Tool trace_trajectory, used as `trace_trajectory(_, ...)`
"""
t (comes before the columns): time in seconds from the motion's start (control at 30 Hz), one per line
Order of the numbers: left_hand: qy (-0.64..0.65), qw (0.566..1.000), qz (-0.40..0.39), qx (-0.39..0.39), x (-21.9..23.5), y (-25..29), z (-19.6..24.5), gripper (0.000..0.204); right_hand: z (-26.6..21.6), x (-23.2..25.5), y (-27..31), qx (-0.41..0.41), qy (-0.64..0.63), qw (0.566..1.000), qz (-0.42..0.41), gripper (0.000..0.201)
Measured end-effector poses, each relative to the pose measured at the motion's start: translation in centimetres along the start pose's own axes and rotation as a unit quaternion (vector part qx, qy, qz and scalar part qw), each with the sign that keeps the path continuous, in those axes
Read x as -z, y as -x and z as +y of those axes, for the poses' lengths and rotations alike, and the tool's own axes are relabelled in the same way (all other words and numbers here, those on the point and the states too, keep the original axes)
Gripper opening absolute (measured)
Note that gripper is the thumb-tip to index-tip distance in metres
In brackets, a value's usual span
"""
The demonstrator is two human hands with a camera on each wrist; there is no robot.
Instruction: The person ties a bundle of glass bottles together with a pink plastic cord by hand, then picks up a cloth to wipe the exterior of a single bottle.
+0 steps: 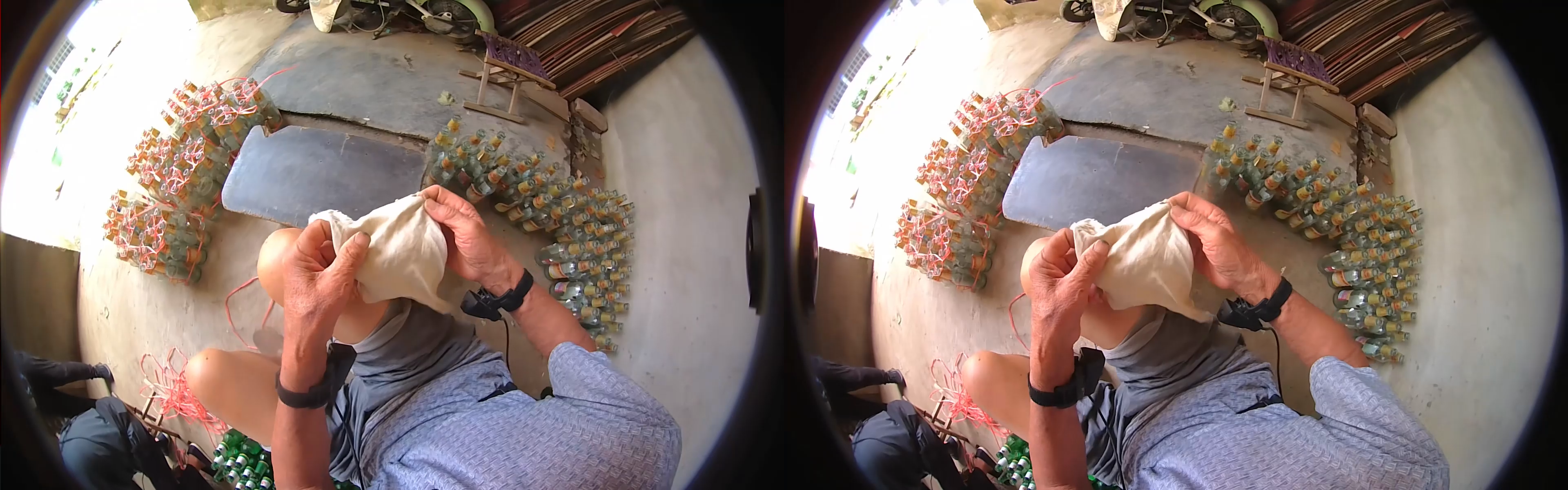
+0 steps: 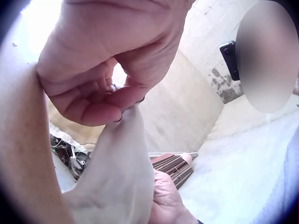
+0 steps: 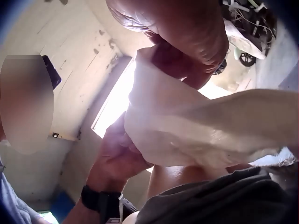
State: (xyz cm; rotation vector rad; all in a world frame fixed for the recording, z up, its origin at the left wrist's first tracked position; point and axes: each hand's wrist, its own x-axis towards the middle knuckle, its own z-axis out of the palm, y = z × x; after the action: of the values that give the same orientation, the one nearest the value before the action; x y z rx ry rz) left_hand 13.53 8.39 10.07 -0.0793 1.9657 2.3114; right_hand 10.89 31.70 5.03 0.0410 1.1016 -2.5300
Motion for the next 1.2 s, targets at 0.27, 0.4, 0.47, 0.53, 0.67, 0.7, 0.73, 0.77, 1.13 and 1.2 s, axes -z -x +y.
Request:
trace_trajectory(0.27,-0.038,0.999,-0.034,0.018,0.6,-0.4,-0.3,0.014,-0.6,-1.7,2.0,-0.028,0.236,0.966,-0.097,0.038)
trace_trajectory(0.4,-0.062,0.996,-0.042,0.048,0.2,-0.2,0.5,0.016,-0.1,-0.3,2.2,-0.003,0.377,0.920,-0.106,0.015)
trace_trajectory(0.47,-0.071,0.995,-0.048,0.054,0.4,-0.2,0.6,0.017,0.2,0.4,2.3,0.000,0.351,0.932,-0.088,0.015)
trace_trajectory(0.53,-0.069,0.995,-0.051,0.053,0.5,-0.3,0.4,0.019,0.0,1.9,2.2,0.007,0.353,0.933,-0.070,0.015)
trace_trajectory(0.67,-0.116,0.989,-0.075,0.058,0.0,-0.5,0.5,0.022,-0.6,5.4,1.7,0.022,0.341,0.940,-0.013,0.017)
trace_trajectory(0.7,-0.145,0.984,-0.086,0.065,0.0,-0.5,0.7,0.023,-0.6,6.1,1.6,0.017,0.311,0.950,-0.001,0.019)
trace_trajectory(0.73,-0.165,0.980,-0.095,0.056,0.1,-0.5,0.4,0.026,-0.7,6.8,1.6,0.017,0.289,0.957,0.008,0.019)
trace_trajectory(0.77,-0.185,0.976,-0.104,0.048,0.2,-0.6,-0.1,0.029,-0.8,7.5,1.7,0.017,0.266,0.964,0.017,0.019)
trace_trajectory(1.13,-0.229,0.964,-0.123,0.053,-0.4,-0.6,0.2,0.030,-1.2,19.5,-4.8,0.097,0.358,0.911,0.179,0.021)
trace_trajectory(1.2,-0.223,0.965,-0.129,0.049,-0.2,-0.7,-0.1,0.030,-0.9,22.0,-7.4,0.142,0.504,0.824,0.217,0.028)
